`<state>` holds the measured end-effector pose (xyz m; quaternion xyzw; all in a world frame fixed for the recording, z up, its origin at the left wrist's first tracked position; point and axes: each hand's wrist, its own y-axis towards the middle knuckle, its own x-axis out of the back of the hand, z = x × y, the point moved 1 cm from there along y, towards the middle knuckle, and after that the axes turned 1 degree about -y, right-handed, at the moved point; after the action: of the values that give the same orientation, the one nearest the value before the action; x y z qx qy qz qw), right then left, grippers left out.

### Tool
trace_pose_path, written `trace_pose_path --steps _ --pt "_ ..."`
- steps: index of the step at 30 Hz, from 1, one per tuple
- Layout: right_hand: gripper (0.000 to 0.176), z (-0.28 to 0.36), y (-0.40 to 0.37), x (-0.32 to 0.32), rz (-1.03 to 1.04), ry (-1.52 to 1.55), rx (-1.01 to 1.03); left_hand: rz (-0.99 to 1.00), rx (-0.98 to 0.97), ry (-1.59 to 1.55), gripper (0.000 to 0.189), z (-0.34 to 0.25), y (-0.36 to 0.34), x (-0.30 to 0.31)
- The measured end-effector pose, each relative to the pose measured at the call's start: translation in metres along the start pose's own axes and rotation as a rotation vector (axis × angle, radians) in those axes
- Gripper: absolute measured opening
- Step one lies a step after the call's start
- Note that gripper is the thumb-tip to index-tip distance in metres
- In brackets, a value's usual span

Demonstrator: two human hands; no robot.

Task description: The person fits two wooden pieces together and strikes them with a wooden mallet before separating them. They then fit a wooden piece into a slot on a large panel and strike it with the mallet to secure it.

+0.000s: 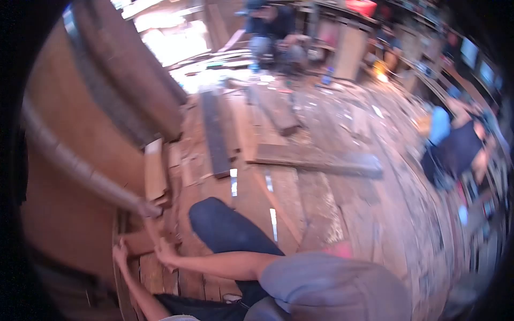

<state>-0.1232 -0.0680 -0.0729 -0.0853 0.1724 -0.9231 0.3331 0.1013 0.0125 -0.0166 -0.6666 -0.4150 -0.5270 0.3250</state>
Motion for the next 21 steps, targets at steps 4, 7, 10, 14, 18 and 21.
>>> trace_pose_path --steps 4,7,10,14,18,21 --pt "0.066 -0.008 -0.015 -0.002 -0.038 -0.033 0.170 0.047 -0.019 -0.020 0.081 -0.001 0.022 -0.015" --pt "0.045 -0.055 0.018 -0.022 0.187 -0.230 -0.064 0.121 0.000 0.094 0.081 0.014 0.046 -0.024" --pt "0.038 -0.021 0.017 -0.010 -0.037 -0.055 -0.074 0.037 -0.128 0.028 0.082 0.024 0.054 -0.029" --pt "0.040 0.001 0.001 0.013 -0.192 0.059 -0.061 0.009 -0.063 0.006 0.084 0.077 0.137 -0.090" --pt "0.044 -0.073 0.034 -0.031 0.067 -0.254 -0.083 -0.214 -0.228 -0.028 0.080 0.044 0.062 -0.059" --pt "0.044 -0.027 0.016 -0.004 0.249 0.042 -0.216 0.149 -0.010 0.112 0.079 0.040 0.068 -0.041"
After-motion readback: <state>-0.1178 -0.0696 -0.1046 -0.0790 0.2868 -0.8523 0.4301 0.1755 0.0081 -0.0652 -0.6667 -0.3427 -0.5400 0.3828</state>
